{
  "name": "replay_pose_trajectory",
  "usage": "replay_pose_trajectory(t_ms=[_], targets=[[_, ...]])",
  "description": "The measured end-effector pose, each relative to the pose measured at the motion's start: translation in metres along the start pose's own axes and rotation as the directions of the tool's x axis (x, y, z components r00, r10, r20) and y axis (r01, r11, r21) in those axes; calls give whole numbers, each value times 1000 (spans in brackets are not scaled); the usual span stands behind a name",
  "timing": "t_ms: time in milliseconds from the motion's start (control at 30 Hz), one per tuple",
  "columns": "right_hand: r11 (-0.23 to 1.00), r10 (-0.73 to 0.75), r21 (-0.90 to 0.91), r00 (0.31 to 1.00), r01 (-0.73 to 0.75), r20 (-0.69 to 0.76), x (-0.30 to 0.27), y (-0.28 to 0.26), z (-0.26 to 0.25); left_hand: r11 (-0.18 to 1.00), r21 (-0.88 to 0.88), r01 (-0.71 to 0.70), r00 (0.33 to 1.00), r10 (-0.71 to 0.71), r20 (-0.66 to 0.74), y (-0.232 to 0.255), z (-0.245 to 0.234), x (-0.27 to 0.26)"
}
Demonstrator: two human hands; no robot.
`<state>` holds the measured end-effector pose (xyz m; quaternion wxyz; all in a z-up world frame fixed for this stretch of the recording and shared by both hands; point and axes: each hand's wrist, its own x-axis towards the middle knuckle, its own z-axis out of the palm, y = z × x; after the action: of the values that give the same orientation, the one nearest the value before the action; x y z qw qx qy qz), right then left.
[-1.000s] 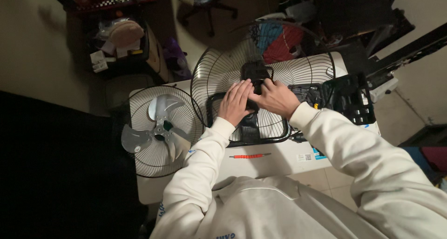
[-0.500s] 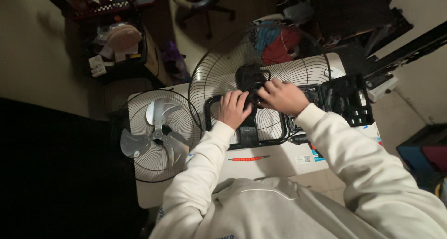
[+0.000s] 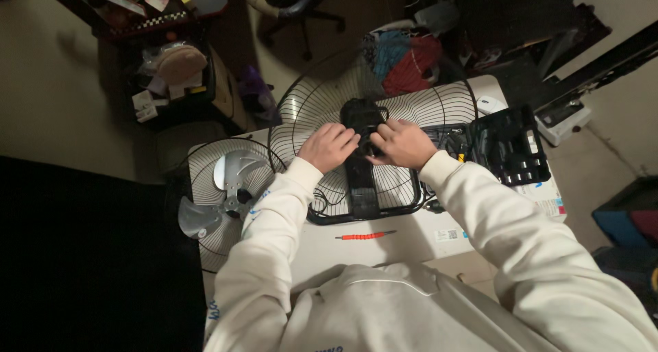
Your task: The person disassembles a table fan by removing the front grille, unscrewing the fan blade with a screwdriver, and detaching the motor housing. The person uses a screwdriver to loosen screws and removes components one by one.
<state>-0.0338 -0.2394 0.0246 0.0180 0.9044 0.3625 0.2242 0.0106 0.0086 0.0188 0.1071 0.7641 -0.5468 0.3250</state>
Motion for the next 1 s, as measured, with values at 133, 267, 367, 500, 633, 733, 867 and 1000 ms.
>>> replay_pose_trajectory(t_ms=[133, 267, 367, 500, 633, 733, 867, 1000], targets=[[998, -55, -2, 998, 55, -43, -2, 6, 8, 999, -13, -43, 998, 44, 45, -2, 2, 1], [994, -106, 8, 990, 107, -97, -3, 14, 13, 998, -53, -23, 999, 25, 40, -1, 4, 3], [991, -136, -3, 985, 136, -109, -2, 18, 16, 998, -64, -20, 999, 21, 27, -2, 5, 3], [986, -165, 5, 978, 167, -130, -2, 21, 18, 998, -59, -24, 999, 26, 24, -2, 6, 2], [984, -173, 25, 980, 176, -100, 0, 23, 15, 996, -85, -23, 1000, 22, -13, -1, 10, 1], [986, -160, 34, 987, 161, -15, 4, 20, 7, 997, -75, 14, 1000, -15, -11, 4, 12, -5], [973, -229, 11, 971, 229, 73, 14, 19, -12, 975, -132, 180, 983, -184, -15, 16, 14, -15], [912, -389, -127, 921, 389, 26, 20, 20, -32, 925, -192, 328, 937, -345, -61, 30, 20, -21]])
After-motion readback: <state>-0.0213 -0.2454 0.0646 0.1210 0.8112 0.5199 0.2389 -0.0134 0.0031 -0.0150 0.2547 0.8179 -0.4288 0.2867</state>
